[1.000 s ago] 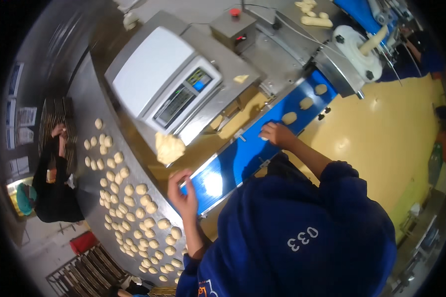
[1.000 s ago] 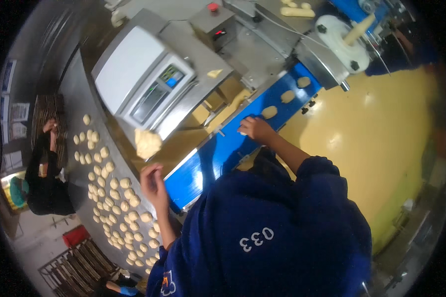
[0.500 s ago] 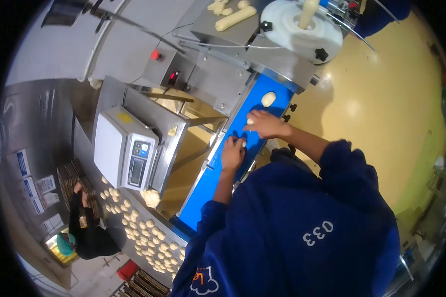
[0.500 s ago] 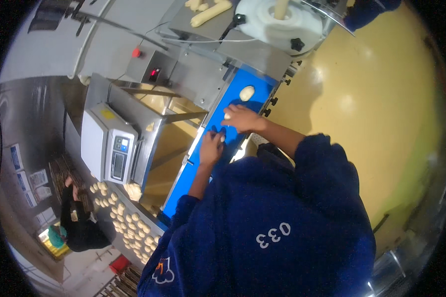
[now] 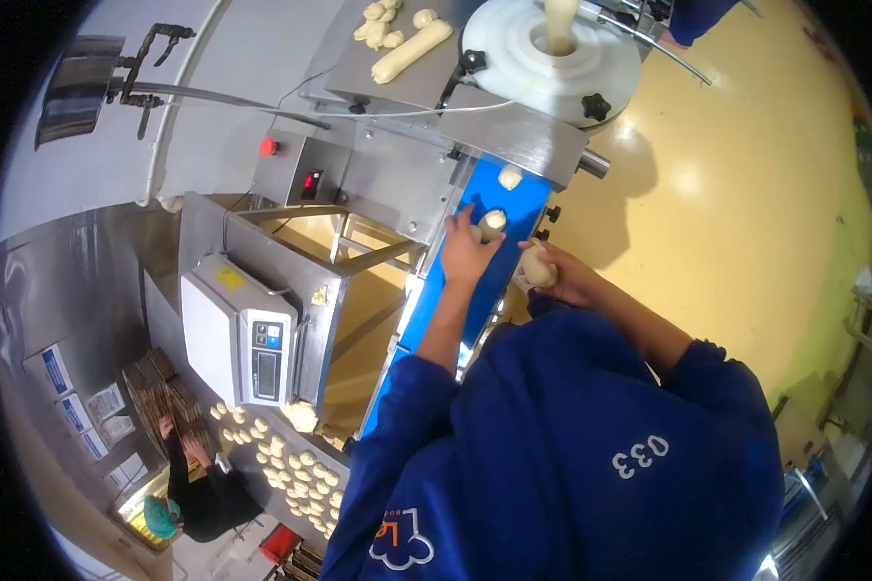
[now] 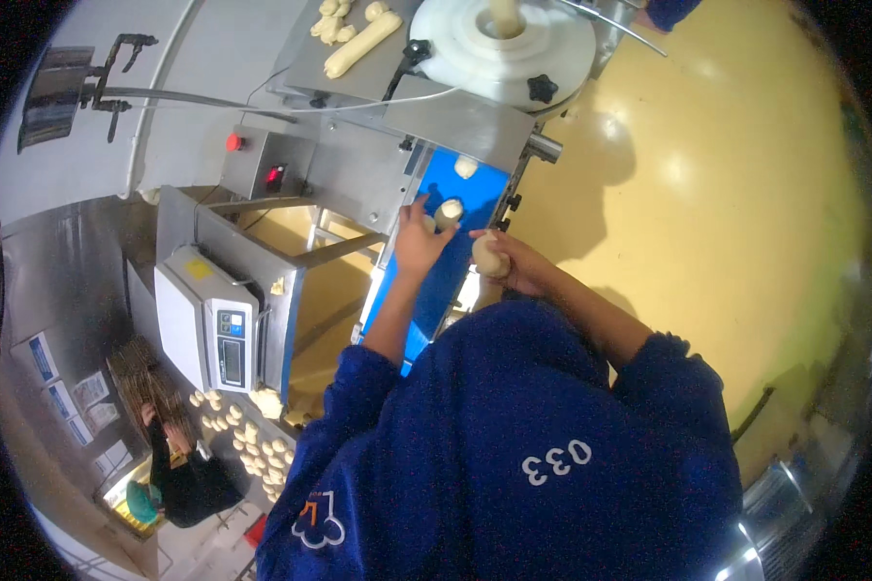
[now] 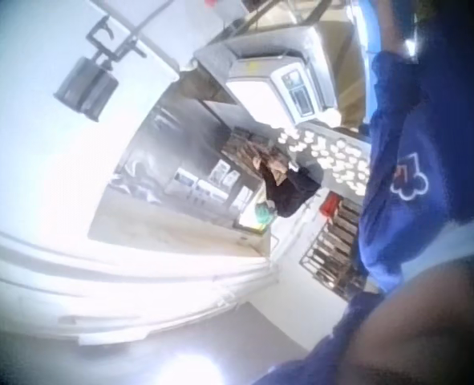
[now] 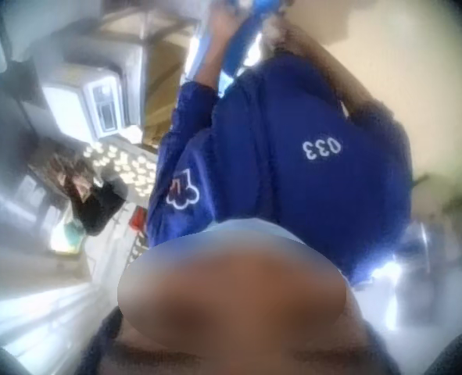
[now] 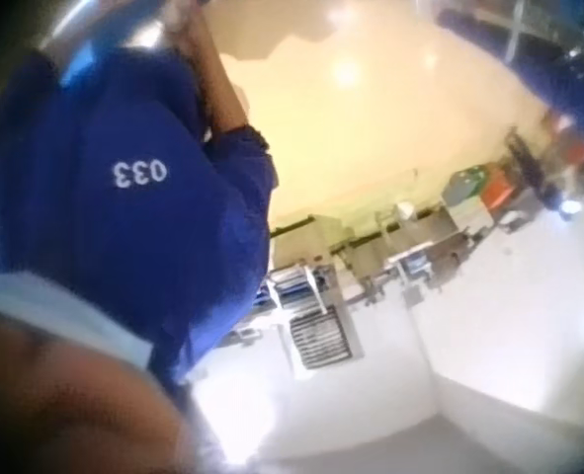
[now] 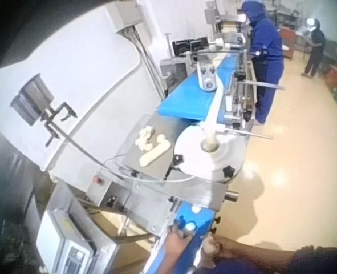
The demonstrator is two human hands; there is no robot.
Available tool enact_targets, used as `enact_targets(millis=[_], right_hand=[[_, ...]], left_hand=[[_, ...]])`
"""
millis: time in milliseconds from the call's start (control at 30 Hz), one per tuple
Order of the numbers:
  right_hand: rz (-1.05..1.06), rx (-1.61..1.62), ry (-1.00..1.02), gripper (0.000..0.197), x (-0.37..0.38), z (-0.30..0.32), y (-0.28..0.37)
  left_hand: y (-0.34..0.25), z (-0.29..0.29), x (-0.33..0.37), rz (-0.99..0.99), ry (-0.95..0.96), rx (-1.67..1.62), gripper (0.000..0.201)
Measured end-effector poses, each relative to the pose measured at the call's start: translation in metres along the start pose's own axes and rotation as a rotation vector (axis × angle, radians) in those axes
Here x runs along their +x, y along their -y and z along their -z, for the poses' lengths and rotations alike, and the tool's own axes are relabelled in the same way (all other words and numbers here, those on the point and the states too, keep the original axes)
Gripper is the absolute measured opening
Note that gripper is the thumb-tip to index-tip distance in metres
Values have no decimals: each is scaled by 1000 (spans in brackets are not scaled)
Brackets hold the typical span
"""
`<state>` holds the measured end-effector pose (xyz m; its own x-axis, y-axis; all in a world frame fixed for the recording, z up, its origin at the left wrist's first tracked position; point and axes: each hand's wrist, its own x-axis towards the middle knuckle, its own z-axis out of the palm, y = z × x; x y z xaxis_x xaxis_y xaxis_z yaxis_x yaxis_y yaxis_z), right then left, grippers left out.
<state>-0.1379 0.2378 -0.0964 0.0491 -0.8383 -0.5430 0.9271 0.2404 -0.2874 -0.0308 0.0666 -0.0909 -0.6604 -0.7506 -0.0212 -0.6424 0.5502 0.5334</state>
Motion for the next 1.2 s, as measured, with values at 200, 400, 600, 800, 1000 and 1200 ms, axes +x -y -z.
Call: enact_targets(millis=[200,400,600,800,1000,1200], right_hand=[[189,-333,-305,41,3,-39,9],[416,-630,187,38,70,-201,6],[323,-745,790,56,132,-422,-52],[657,-813,686,52,198,-415,-83],[-71,-566,527,39,108,-229,-47],[506,-1571,374,31,59,-55,1]], left_hand=[[19,-14,11,59,327,88,47],[74,45,-58,371,165,-960,28],[84,109,-164,577,-355,-1691,44],[65,162,-196,368,-667,-1863,55],[82,238,-231,365,-967,-1707,50],[92,352,-147,495,-878,-839,53]])
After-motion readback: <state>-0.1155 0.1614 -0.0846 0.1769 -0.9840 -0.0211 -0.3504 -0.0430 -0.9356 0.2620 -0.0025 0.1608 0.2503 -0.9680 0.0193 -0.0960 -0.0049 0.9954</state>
